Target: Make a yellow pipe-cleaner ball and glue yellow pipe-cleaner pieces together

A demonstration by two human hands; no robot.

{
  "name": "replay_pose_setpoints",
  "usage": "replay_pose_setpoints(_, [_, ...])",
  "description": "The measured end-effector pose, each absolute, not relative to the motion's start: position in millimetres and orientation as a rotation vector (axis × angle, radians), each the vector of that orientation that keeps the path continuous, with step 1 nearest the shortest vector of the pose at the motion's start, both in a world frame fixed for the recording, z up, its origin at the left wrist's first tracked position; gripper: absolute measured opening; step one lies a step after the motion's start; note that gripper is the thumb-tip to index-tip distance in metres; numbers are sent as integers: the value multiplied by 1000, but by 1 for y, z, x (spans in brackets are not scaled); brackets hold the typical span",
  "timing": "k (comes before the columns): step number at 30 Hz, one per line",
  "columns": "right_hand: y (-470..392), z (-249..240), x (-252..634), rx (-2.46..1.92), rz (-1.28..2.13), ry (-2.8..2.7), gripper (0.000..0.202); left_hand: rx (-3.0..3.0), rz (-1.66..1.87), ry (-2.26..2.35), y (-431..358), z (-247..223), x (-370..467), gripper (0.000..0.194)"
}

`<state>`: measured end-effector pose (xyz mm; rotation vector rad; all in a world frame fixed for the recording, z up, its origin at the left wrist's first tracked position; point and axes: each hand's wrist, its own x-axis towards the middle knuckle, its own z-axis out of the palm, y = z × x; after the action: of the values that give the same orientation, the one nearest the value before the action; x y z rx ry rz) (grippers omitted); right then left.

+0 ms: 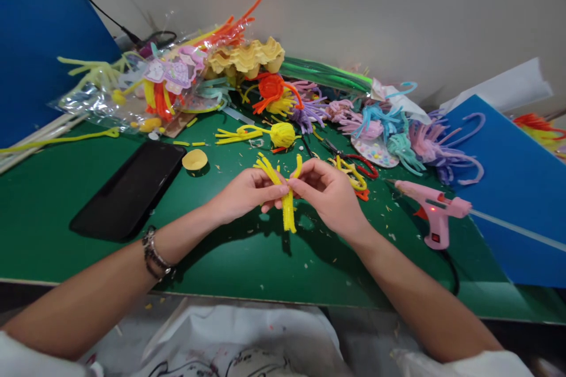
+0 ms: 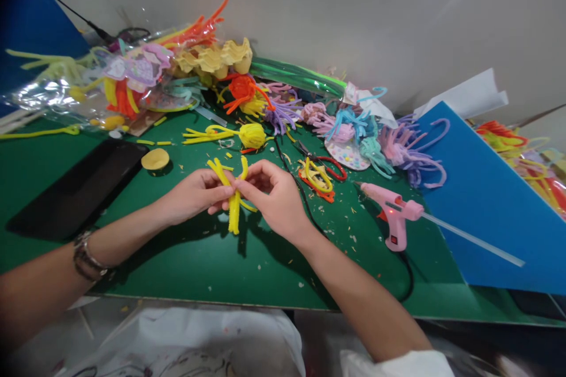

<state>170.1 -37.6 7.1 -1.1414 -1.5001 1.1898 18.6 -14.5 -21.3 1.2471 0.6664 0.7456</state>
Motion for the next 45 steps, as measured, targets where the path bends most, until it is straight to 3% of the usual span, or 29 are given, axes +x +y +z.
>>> replay_pose_setpoints(8, [-35, 5, 170, -1161, 1166, -1551, 20, 1307, 692, 672, -14, -21, 20, 17])
replay_pose_setpoints(23, [-31, 4, 164, -999, 1592, -1465, 20, 1271, 643, 643, -17, -18, 20, 15])
replay_pose_setpoints(27, [-30, 7, 168, -1099, 1241, -1631, 13, 1304, 671, 678, -16, -19, 20, 14])
replay_pose_setpoints(33, [-48, 4, 190, -1019, -55, -2249, 29, 1241, 788, 822, -13, -17, 20, 12])
replay_pose_setpoints(35, [-54, 1, 194, -950, -329, -2331, 36, 1231, 808, 827, -12, -17, 20, 13])
replay_pose_setpoints(45, [-58, -8, 190, -1068, -443, -2318, 38, 1246, 858, 797, -14, -17, 20, 15])
